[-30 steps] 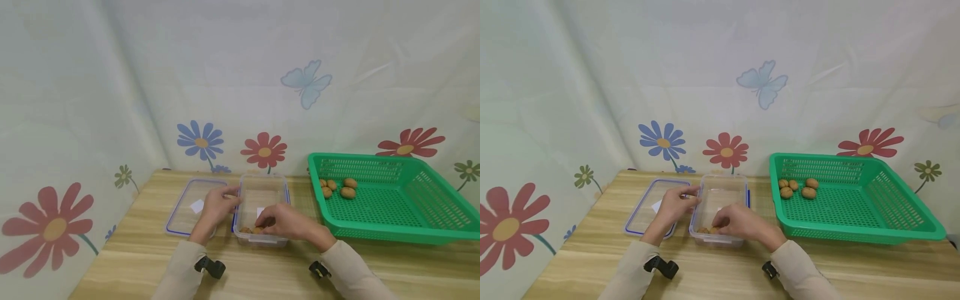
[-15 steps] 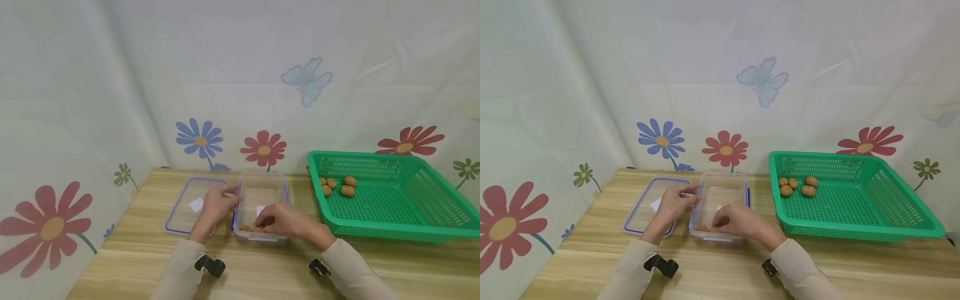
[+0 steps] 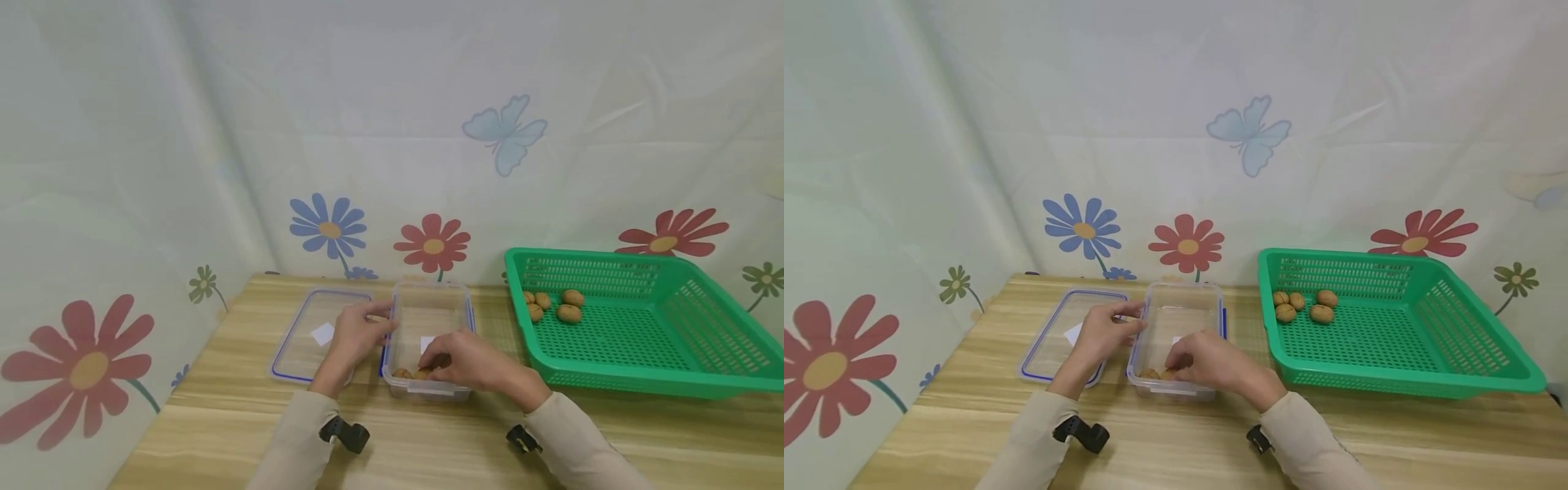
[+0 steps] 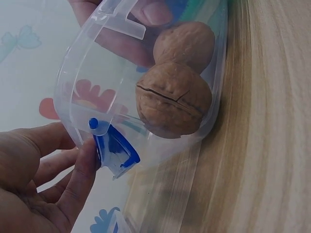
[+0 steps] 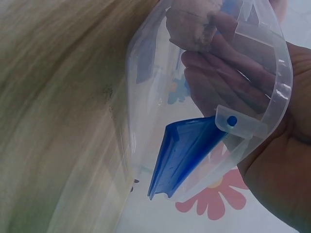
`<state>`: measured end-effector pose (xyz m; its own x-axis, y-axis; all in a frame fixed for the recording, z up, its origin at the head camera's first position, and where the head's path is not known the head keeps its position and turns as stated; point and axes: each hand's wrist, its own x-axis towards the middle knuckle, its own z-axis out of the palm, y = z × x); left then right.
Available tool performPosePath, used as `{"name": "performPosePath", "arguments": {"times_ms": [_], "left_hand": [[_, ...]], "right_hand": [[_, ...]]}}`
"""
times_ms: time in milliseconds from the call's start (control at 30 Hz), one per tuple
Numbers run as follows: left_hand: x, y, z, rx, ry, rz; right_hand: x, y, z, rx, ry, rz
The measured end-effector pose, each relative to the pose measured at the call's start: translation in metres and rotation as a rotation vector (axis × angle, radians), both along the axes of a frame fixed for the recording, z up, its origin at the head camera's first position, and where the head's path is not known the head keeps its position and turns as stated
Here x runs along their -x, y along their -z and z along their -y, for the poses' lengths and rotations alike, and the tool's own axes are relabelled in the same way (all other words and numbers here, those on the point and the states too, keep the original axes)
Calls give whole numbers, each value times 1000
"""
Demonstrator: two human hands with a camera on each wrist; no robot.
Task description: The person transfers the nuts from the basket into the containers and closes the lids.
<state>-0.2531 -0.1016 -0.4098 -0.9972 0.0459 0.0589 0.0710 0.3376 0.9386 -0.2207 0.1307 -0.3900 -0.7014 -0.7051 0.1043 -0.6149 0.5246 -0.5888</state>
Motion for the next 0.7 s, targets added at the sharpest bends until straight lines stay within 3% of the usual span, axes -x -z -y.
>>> {"name": "performPosePath", "arguments": {"times_ms": [400,700], "left_hand": [[-2,-1,1,45,-6,-7],[-1,1,0,37,-1,-18]], "right_hand": [[2,3,-1,4,18,5],[0,-5,-8,63,39,48]]}}
